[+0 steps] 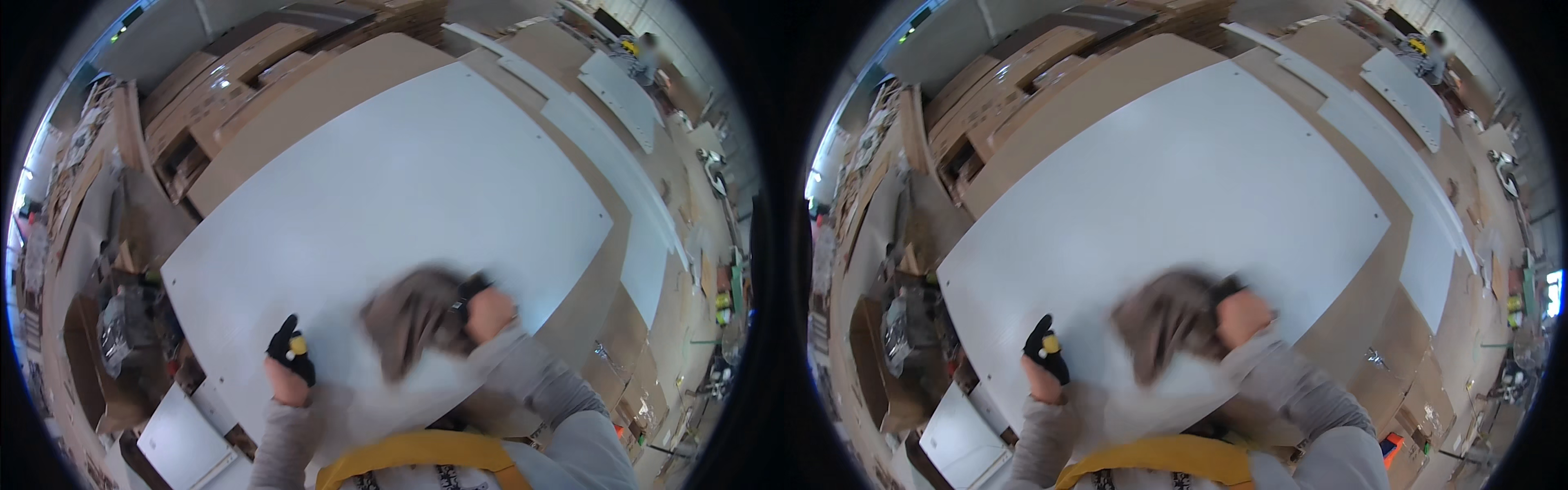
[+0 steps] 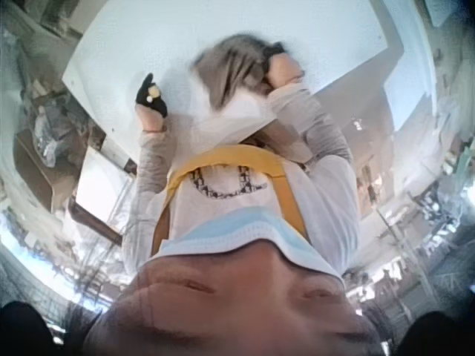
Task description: The person removes a white panel from a cardboard box, wipes its surface with a cloth, and places it on a workbench. The person then picks up another white panel and wipes it with the cloth as well.
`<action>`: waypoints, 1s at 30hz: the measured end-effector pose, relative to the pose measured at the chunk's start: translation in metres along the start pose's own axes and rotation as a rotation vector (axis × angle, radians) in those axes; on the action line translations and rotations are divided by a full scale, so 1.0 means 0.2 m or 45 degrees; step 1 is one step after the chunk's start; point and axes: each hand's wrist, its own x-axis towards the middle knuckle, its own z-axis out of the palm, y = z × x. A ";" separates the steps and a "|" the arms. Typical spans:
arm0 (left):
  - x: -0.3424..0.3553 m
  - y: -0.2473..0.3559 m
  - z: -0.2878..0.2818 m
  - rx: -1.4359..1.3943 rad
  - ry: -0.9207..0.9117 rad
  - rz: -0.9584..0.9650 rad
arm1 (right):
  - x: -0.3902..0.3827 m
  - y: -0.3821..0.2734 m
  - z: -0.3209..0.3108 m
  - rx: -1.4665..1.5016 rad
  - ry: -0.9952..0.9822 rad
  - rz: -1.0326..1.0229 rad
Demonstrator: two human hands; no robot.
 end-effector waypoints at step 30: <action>0.01 -0.04 0.09 -0.352 0.314 -0.257 | 0.99 -0.64 -0.43 0.149 0.152 -1.115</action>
